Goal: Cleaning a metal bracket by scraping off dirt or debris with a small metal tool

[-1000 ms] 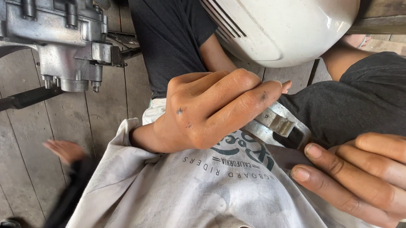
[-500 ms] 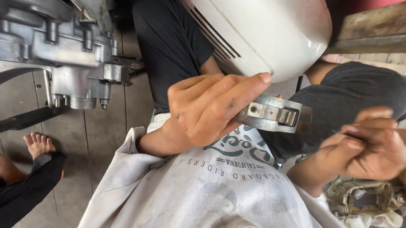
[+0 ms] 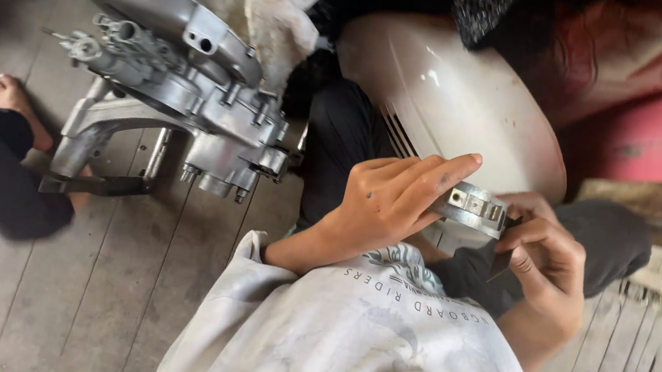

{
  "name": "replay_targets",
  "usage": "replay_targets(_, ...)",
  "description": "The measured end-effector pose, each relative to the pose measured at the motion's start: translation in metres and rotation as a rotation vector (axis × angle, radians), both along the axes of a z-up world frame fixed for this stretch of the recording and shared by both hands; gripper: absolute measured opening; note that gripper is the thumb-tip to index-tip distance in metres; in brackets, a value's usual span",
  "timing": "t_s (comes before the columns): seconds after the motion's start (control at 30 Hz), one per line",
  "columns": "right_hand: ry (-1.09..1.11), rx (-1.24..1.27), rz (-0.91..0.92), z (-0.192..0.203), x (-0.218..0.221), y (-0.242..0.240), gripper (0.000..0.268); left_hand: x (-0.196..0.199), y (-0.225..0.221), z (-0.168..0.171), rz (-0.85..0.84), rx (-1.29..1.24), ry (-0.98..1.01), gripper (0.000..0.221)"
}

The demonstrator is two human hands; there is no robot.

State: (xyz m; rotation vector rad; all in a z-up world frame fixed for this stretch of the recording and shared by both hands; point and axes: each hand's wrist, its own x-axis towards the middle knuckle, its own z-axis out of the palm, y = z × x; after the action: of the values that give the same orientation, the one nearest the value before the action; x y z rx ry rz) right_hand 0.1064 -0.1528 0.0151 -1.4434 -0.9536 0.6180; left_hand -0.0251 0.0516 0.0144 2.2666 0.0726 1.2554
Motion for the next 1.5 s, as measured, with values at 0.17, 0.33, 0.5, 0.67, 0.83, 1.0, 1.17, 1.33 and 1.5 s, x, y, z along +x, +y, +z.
replay_targets(0.17,0.156,0.047,0.179,-0.009,0.017,0.023,0.02,-0.003,0.002,-0.012,0.009,-0.15,0.073,0.075)
replay_targets(0.33,0.119,0.053,0.115,-0.021,0.041,0.019,0.016,0.005,0.005,0.006,-0.052,-0.319,0.207,0.08)
replay_targets(0.5,0.052,0.02,0.077,-0.029,0.066,-0.006,0.013,0.017,0.011,0.002,-0.407,-0.633,0.379,0.088)
replay_targets(0.67,-0.046,-0.115,0.189,-0.015,0.069,-0.024,0.019,0.061,-0.002,-0.064,-0.786,-1.046,0.555,0.079)
replay_targets(0.83,-0.053,-0.075,0.253,-0.014,0.074,-0.02,0.02,0.073,-0.034,-0.084,-1.297,-1.476,0.482,0.094)
replay_targets(1.0,-0.018,-0.03,0.161,-0.03,0.08,-0.02,0.01,0.071,-0.044,-0.075,-1.397,-1.588,0.425,0.104)
replay_targets(1.17,-0.182,-0.046,-0.075,-0.017,0.065,0.002,0.01,0.069,-0.053,-0.08,-1.305,-1.51,0.296,0.109)
replay_targets(1.33,-0.252,0.17,-0.458,-0.009,0.056,0.021,0.01,0.058,-0.039,-0.045,-1.098,-1.34,0.133,0.094)
replay_targets(1.5,-0.214,0.4,-0.496,0.013,0.044,0.029,0.02,0.05,-0.027,0.003,-0.896,-1.103,-0.036,0.096)
